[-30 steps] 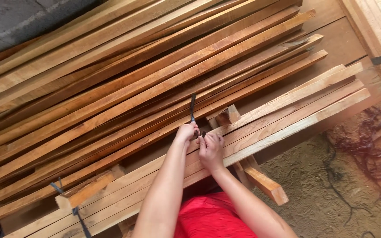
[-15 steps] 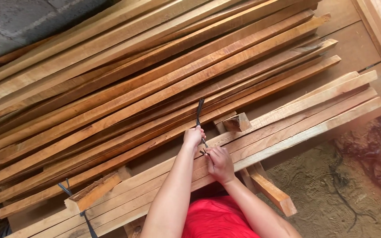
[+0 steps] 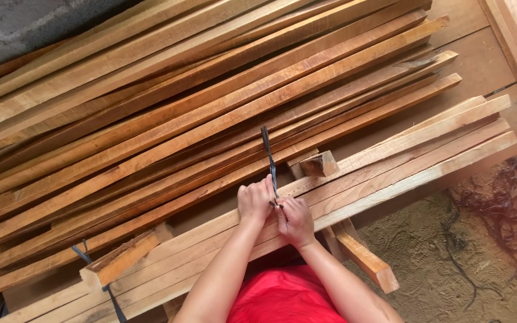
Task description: The person ties a bundle of wooden planks together using black straps, wrapping and knotting them by hand. They then lift the secured bundle and place it onto a larger stack of similar wood planks.
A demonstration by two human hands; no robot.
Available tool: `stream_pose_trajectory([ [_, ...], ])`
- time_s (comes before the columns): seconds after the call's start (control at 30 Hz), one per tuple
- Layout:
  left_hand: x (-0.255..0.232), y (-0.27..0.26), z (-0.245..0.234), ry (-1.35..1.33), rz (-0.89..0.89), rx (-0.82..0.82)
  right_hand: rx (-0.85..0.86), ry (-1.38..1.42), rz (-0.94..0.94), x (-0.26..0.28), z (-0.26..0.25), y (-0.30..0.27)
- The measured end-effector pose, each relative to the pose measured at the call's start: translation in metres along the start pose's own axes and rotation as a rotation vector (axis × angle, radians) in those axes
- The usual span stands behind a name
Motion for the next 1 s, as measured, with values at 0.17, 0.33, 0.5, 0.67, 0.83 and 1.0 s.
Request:
stream_pose_trajectory([
  [0.17,0.008,0.009,0.023,-0.085,0.197,-0.376,-0.013,0.002,-0.013,0.001,-0.001,0.004],
  [0.33,-0.008,-0.001,-0.021,-0.124,-0.004,-0.119,0.029,-0.018,0.032,-0.007,0.007,-0.001],
  [0.5,0.04,0.052,0.051,-0.755,0.176,0.289,-0.01,-0.047,0.001,-0.008,0.007,-0.002],
  [0.67,0.054,0.081,0.086,-1.254,0.164,0.353,-0.015,-0.039,0.006,-0.011,0.01,-0.007],
  [0.83,0.046,0.088,0.086,-1.363,0.009,0.391,-0.037,-0.019,0.026,0.01,-0.001,0.001],
  [1.0,0.067,0.133,0.138,-1.433,0.007,0.396,-0.059,-0.114,-0.011,0.007,-0.002,0.009],
])
Point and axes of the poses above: each hand's wrist, its own y-axis towards the middle knuckle, its own z-axis out of the palm, x = y × z, the point moved 2 cm from there along y, towards the middle knuckle, and after that the axes turned 9 degrees about x, right-handed, at the moved point
